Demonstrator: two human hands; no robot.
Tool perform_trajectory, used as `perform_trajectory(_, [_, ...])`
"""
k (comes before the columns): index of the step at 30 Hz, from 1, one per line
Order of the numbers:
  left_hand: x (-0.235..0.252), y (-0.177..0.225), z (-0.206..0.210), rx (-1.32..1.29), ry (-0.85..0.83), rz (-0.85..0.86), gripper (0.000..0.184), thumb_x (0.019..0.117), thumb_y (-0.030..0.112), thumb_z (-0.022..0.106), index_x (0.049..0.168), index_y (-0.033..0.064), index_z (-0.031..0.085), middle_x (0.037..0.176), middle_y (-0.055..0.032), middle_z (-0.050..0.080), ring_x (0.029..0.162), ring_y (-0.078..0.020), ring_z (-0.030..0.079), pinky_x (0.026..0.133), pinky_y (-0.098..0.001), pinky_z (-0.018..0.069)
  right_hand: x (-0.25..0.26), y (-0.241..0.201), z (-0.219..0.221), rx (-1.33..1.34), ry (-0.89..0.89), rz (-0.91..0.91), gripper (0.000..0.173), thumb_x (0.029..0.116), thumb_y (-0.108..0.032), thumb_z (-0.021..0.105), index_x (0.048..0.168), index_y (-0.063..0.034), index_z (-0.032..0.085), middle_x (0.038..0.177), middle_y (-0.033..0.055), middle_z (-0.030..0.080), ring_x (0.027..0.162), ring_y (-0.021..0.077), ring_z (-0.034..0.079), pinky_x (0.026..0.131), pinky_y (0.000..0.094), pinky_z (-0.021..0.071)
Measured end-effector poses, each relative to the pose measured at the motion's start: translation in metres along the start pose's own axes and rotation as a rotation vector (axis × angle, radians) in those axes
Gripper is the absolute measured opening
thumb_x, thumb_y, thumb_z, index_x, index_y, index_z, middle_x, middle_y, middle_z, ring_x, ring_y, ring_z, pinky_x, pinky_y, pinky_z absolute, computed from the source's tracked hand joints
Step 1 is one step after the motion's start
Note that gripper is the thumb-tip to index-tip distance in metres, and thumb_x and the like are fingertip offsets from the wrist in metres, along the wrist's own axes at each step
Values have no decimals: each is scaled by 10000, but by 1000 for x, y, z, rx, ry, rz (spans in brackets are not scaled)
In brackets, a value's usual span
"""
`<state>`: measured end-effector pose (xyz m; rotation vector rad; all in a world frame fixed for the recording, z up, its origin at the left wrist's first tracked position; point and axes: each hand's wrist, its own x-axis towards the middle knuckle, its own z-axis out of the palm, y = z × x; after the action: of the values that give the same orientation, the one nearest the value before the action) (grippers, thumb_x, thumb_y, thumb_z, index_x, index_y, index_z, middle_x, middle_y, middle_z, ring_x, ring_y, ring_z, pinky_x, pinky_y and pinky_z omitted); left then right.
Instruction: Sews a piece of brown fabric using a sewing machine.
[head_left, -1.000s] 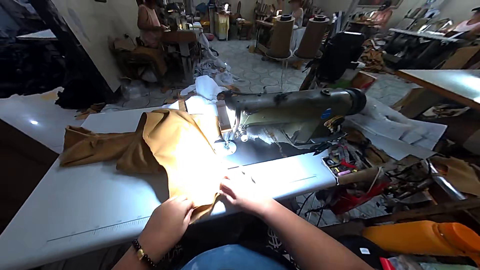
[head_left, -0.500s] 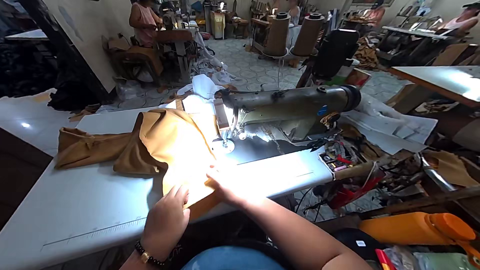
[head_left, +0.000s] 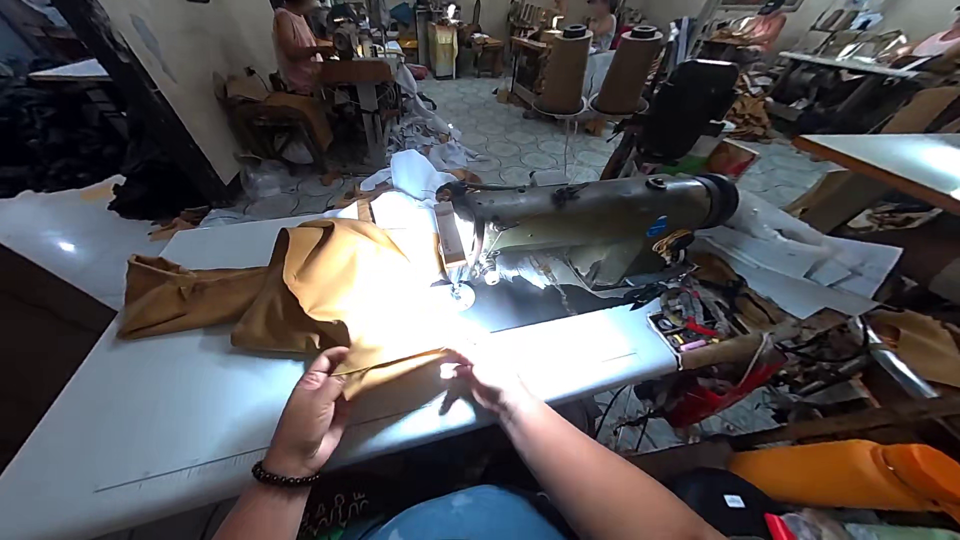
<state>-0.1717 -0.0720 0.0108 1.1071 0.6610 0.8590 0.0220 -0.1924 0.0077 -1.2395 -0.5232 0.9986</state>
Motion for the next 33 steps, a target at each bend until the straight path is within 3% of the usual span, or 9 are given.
perform_trajectory(5, [10,-9,-13,100,-137,-72,299,942,131,421,754,156,652,705,41,687,672,-47,669,648,-242,582,-4,11,-2,394,-254,170,359,1096,-142,253,1049,-75,602,920,25,734,802,104,715,654,260,592])
perform_trajectory(8, [10,-1,-13,124,51,-124,306,1018,143,389,831,103,628,717,20,687,680,-68,689,634,-258,593,-4,16,-7,84,-355,242,355,1132,-176,259,1286,-38,548,1001,-23,673,813,18,641,692,195,536])
perform_trajectory(11, [20,1,-22,566,-54,277,222,988,139,470,945,84,681,893,49,678,865,-6,642,805,-196,537,-1,5,-6,-126,-427,225,385,1130,-201,288,1365,-2,518,1063,1,665,786,10,632,664,196,529])
perform_trajectory(14, [22,27,-10,1114,-206,707,378,949,268,547,1150,10,737,1133,-183,705,1068,-317,668,918,-495,543,4,-7,-1,-383,-461,172,427,1129,-226,335,1410,57,487,1110,69,633,755,3,603,671,189,520])
perform_trajectory(18, [23,63,22,1301,-708,121,262,1024,255,603,1037,31,739,971,-110,707,894,-215,660,835,-443,529,11,-16,13,-570,-547,68,399,1114,-309,399,1165,13,629,821,-4,605,647,9,548,616,201,491])
perform_trajectory(23, [32,69,14,946,-612,-191,155,1021,171,625,918,68,677,740,61,609,583,9,516,549,-180,438,13,-16,5,-533,-538,151,288,1010,-274,641,1133,-16,611,864,-21,620,639,-3,549,579,188,478])
perform_trajectory(28, [24,48,-1,523,-584,-256,126,994,89,619,907,119,706,722,107,654,542,45,513,497,-139,417,8,-3,-16,-399,-659,297,132,889,-116,711,986,-109,622,803,-118,660,668,-57,574,622,141,471])
perform_trajectory(31, [31,58,-18,912,-1028,-237,168,950,177,677,834,89,760,739,95,683,646,51,575,607,-173,470,12,-2,-23,-655,-876,188,110,900,-76,717,881,-44,614,784,-60,642,740,-22,592,730,191,488])
perform_trajectory(33, [28,68,-9,1312,-1032,-40,216,1004,200,634,984,29,765,878,-74,713,789,-152,639,730,-384,517,13,-1,-26,-766,-830,-140,178,957,0,615,1072,135,607,957,146,652,898,106,601,852,252,487])
